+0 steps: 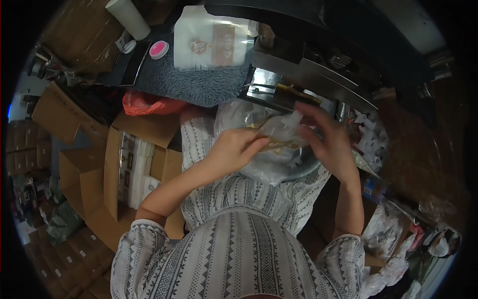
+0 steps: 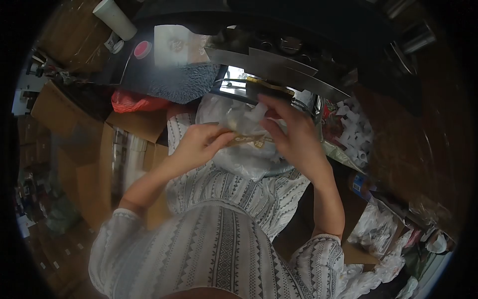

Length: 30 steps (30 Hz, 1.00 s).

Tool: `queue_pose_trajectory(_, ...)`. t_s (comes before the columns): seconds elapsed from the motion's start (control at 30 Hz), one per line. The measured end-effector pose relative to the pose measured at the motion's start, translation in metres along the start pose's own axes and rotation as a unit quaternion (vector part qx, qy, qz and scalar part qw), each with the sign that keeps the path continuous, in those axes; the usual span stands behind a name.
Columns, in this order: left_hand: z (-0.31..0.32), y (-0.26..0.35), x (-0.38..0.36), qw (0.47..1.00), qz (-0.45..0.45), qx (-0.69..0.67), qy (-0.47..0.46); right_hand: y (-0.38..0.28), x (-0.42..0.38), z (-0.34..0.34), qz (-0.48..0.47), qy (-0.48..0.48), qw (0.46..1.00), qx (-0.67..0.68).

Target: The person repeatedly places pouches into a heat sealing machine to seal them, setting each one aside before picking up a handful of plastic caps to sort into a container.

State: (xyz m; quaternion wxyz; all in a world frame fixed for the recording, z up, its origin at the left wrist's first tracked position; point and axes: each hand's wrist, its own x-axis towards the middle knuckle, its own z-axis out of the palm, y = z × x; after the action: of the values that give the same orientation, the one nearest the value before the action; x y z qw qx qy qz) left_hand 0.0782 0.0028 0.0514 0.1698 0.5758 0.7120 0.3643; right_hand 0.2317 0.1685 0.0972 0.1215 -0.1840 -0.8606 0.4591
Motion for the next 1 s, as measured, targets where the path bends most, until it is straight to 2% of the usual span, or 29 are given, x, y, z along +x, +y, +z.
queue_pose_trajectory(0.03,0.002,0.006,0.011,0.989,-0.099,-0.105,-0.042,0.007,-0.002,-0.001,0.023,0.056,0.998,0.023)
queue_pose_trajectory(0.07,0.005,0.01,0.022,0.954,-0.197,-0.208,-0.084,0.011,-0.004,-0.003,0.046,0.111,0.992,0.046)
queue_pose_trajectory(0.1,0.012,0.005,0.033,0.954,-0.196,-0.209,-0.084,0.013,-0.007,-0.008,0.047,0.112,0.992,0.046)
queue_pose_trajectory(0.17,0.029,-0.009,0.054,0.871,-0.256,-0.412,-0.077,0.016,-0.02,-0.018,0.032,0.116,0.992,-0.043)
queue_pose_trajectory(0.2,0.033,-0.011,0.061,0.87,-0.256,-0.413,-0.079,0.017,-0.028,-0.023,0.035,0.116,0.992,-0.044)
queue_pose_trajectory(0.27,0.037,-0.013,0.068,0.798,-0.308,-0.516,-0.042,0.02,-0.04,-0.032,0.123,0.162,0.971,-0.125)
queue_pose_trajectory(0.3,0.037,-0.013,0.067,0.798,-0.309,-0.516,-0.043,0.031,-0.041,-0.038,0.124,0.161,0.971,-0.124)
queue_pose_trajectory(0.33,0.036,-0.013,0.065,0.807,-0.305,-0.503,-0.048,0.047,-0.041,-0.042,0.134,0.213,0.924,-0.289)
queue_pose_trajectory(0.37,0.033,-0.013,0.064,0.817,-0.3,-0.489,-0.054,0.059,-0.043,-0.043,0.139,0.257,0.847,-0.445)
queue_pose_trajectory(0.4,0.024,-0.018,0.063,0.818,-0.299,-0.489,-0.055,0.065,-0.045,-0.042,0.139,0.259,0.846,-0.444)
queue_pose_trajectory(0.47,-0.013,-0.038,0.067,0.904,-0.25,-0.329,-0.108,0.075,-0.046,-0.044,0.311,0.211,0.826,-0.419)
queue_pose_trajectory(0.5,-0.036,-0.053,0.079,0.933,-0.25,-0.256,-0.046,0.083,-0.046,-0.049,0.31,0.216,0.825,-0.42)
queue_pose_trajectory(0.53,-0.058,-0.072,0.096,0.951,-0.25,-0.181,0.015,0.092,-0.049,-0.053,0.267,0.221,0.859,-0.378)
queue_pose_trajectory(0.57,-0.074,-0.091,0.114,0.973,-0.199,-0.005,0.113,0.096,-0.053,-0.054,0.225,0.225,0.888,-0.332)
queue_pose_trajectory(0.6,-0.085,-0.108,0.134,0.954,-0.137,0.17,0.207,0.094,-0.052,-0.052,0.228,0.226,0.887,-0.332)
queue_pose_trajectory(0.63,-0.085,-0.124,0.153,0.954,-0.135,0.169,0.206,0.093,-0.048,-0.051,0.21,0.224,0.891,-0.334)
queue_pose_trajectory(0.7,-0.071,-0.159,0.172,0.887,-0.013,0.412,0.206,0.091,-0.046,-0.051,0.19,0.221,0.895,-0.338)
queue_pose_trajectory(0.8,-0.043,-0.173,0.151,0.915,0.01,0.369,0.164,0.09,-0.044,-0.052,0.163,0.203,0.913,-0.313)
queue_pose_trajectory(0.87,-0.036,-0.174,0.13,0.927,0.022,0.328,0.181,0.084,-0.041,-0.056,0.236,0.16,0.93,-0.232)
queue_pose_trajectory(0.93,-0.037,-0.169,0.108,0.933,-0.036,0.327,0.144,0.077,-0.038,-0.055,0.224,0.163,0.924,-0.263)
queue_pose_trajectory(0.97,-0.039,-0.163,0.093,0.933,-0.04,0.327,0.143,0.076,-0.037,-0.054,0.212,0.166,0.917,-0.294)
queue_pose_trajectory(1.0,-0.044,-0.157,0.08,0.936,-0.008,0.297,0.187,0.079,-0.038,-0.055,0.21,0.165,0.918,-0.293)
